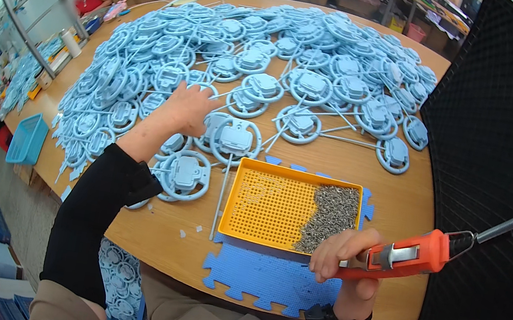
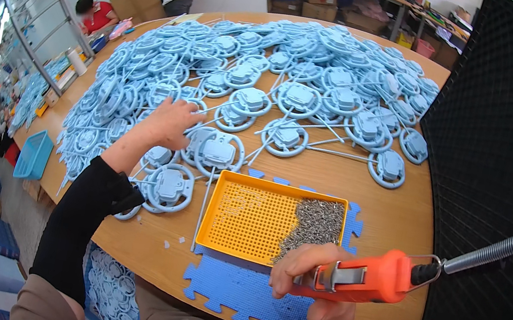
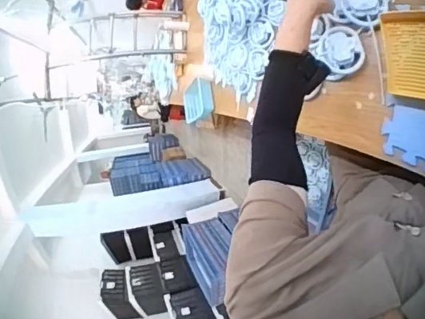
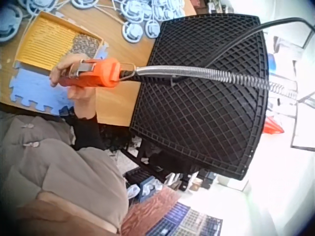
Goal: Assembling circular blue plastic components using an electric screwdriver.
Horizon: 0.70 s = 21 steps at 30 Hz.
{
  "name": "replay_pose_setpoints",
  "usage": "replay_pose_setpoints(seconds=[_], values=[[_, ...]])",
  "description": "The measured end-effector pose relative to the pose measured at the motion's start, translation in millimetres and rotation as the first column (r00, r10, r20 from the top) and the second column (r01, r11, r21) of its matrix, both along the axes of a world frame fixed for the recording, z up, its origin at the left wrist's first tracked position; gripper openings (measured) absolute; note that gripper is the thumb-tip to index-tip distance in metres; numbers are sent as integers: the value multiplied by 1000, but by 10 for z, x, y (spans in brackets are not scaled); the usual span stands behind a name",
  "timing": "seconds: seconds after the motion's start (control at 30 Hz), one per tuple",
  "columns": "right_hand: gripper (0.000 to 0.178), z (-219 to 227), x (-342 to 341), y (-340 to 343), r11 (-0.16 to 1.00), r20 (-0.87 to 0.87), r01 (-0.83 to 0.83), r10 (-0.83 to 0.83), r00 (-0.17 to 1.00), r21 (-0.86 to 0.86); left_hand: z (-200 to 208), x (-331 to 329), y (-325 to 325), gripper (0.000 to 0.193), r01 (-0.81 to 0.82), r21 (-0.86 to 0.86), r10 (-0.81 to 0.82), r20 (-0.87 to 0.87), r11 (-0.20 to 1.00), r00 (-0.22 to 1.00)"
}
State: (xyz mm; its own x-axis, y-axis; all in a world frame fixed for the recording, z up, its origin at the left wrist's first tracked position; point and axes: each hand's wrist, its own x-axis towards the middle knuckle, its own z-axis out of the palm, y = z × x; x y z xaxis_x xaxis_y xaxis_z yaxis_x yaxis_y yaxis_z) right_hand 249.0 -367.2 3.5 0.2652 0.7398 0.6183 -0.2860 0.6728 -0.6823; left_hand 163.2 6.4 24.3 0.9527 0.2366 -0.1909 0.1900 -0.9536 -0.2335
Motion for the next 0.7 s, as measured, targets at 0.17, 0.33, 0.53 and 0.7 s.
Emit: replay_pose_setpoints(seconds=[0.17, 0.33, 0.53, 0.7], values=[[47, 23, 37, -15, 999, 26, 45, -45, 999, 1, -147, 891, -648, 65, -4, -269, 82, 278, 963, 957], [50, 12, 20, -53, 986, -31, 158, -160, 987, -61, -691, 1530, -1094, 87, -110, -179, 155, 260, 978, 953], [52, 14, 78, -35, 997, -6, 68, -68, 998, -25, -621, 1661, -954, 63, -91, -234, 151, 253, 968, 956], [53, 7, 69, -58, 999, -21, 28, -29, 999, -18, 18, 1527, -880, 62, -84, -127, 109, 203, 988, 973]])
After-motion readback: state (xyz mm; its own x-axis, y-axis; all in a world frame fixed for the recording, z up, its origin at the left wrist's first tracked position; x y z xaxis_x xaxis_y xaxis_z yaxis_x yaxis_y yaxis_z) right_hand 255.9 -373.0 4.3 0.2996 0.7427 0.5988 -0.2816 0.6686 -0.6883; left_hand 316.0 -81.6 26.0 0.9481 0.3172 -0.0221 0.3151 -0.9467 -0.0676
